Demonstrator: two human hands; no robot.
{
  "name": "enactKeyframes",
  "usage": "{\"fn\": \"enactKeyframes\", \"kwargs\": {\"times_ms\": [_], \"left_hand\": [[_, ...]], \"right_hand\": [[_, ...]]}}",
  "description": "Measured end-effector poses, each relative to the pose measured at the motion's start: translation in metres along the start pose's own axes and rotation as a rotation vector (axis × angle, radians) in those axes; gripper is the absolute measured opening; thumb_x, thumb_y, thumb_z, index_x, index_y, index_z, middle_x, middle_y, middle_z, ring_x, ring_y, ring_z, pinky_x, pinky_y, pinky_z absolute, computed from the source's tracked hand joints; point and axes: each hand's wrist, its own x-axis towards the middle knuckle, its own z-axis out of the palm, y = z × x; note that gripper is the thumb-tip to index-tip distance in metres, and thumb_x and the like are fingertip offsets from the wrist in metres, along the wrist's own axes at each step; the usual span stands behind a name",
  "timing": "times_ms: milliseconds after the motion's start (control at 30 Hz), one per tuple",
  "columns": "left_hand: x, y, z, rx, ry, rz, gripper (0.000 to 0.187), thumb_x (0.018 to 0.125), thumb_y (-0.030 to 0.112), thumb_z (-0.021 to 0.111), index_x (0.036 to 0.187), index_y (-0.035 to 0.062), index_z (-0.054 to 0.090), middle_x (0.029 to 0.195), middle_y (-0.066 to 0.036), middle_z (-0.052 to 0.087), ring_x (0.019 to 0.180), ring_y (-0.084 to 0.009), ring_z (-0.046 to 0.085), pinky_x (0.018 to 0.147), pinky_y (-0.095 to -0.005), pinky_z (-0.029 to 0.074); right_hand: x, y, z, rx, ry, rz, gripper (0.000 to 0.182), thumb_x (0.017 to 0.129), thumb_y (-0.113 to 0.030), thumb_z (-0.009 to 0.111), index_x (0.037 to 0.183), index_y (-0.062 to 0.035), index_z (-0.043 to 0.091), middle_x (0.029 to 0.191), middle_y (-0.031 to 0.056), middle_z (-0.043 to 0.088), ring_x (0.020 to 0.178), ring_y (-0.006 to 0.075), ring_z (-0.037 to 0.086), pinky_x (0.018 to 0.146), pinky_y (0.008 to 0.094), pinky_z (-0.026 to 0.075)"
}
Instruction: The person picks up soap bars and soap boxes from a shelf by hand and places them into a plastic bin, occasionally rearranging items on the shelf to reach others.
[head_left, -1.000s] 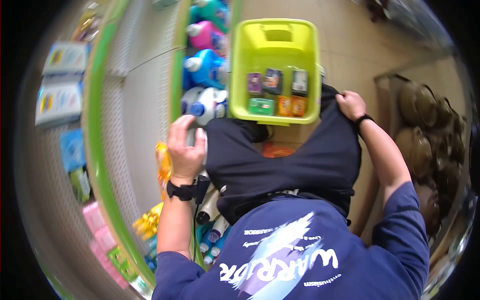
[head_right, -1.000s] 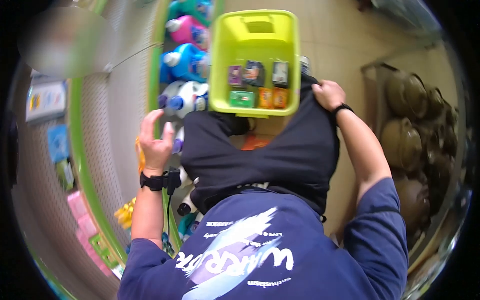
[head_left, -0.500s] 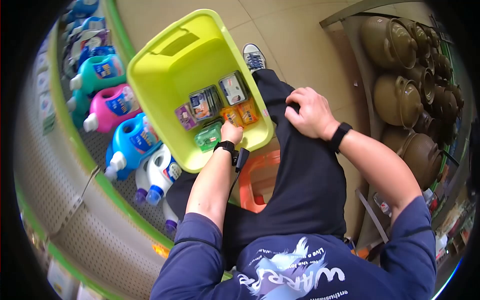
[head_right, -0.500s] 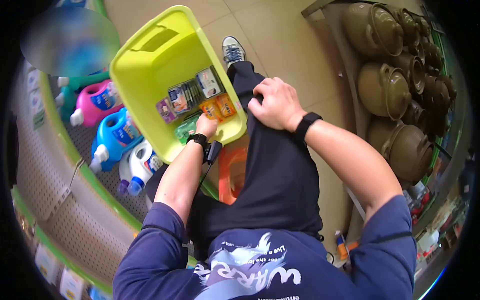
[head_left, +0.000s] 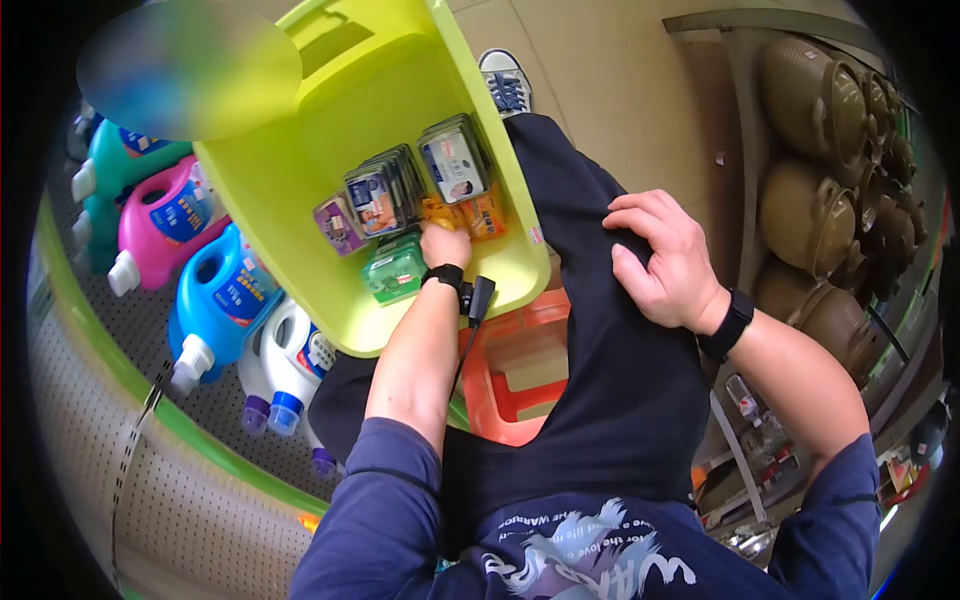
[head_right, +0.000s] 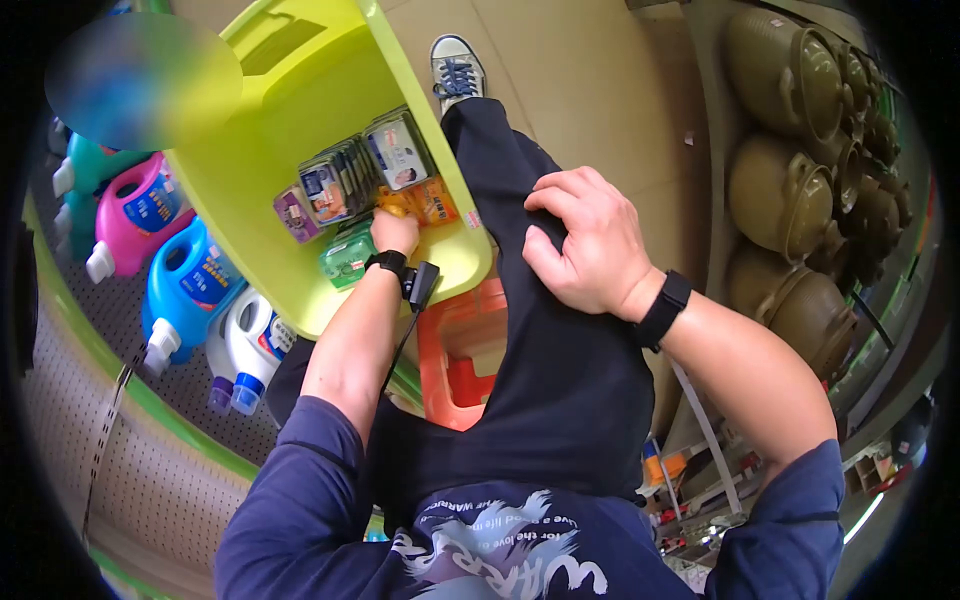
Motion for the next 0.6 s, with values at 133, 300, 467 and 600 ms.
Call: {"fn": "enactKeyframes", "kwargs": {"times_ms": [133, 300, 467, 600], "left_hand": [[-0.05, 0.01, -0.062, 0.007, -0.169, 0.156, 0.055, 0.071, 0.031, 0.079, 0.109, -0.0014, 0.055, 0.1, -0.022, 0.067, 0.096, -0.0372, 0.065, 0.086, -0.0434, 0.052], [-0.162, -0.004, -0.185, -0.457, -0.209, 0.417, 0.082, 0.072, 0.026, 0.084, 0.137, -0.0012, 0.042, 0.103, -0.013, 0.066, 0.093, -0.0186, 0.065, 0.084, -0.0335, 0.052], [-0.276, -0.087, -0.318, -0.565, 0.101, 0.635, 0.09, 0.069, 0.016, 0.088, 0.142, 0.0045, 0.035, 0.11, -0.01, 0.061, 0.098, -0.0162, 0.061, 0.09, -0.0311, 0.049], [-0.336, -0.184, -0.383, -0.419, 0.497, 0.454, 0.075, 0.07, 0.016, 0.087, 0.133, 0.0065, 0.046, 0.111, -0.01, 0.063, 0.102, -0.0185, 0.062, 0.091, -0.0323, 0.049]], "right_hand": [[-0.005, -0.002, 0.01, -0.067, 0.026, -0.006, 0.017, 0.075, -0.019, 0.063, 0.083, -0.0049, 0.067, 0.095, 0.0111, 0.067, 0.092, 0.031, 0.061, 0.082, 0.0401, 0.051], [-0.009, -0.012, 0.019, -0.098, 0.038, -0.012, 0.023, 0.078, -0.021, 0.058, 0.085, -0.0032, 0.07, 0.09, 0.0146, 0.067, 0.092, 0.0326, 0.062, 0.082, 0.0394, 0.05], [-0.01, -0.013, 0.022, -0.118, -0.018, 0.011, 0.03, 0.084, -0.027, 0.057, 0.092, -0.0019, 0.07, 0.094, 0.0181, 0.069, 0.09, 0.0344, 0.065, 0.082, 0.0386, 0.05], [-0.011, -0.018, 0.023, -0.263, -0.032, -0.01, 0.034, 0.084, -0.03, 0.055, 0.092, -0.0016, 0.072, 0.094, 0.0213, 0.069, 0.092, 0.0375, 0.065, 0.085, 0.0412, 0.05]]}}
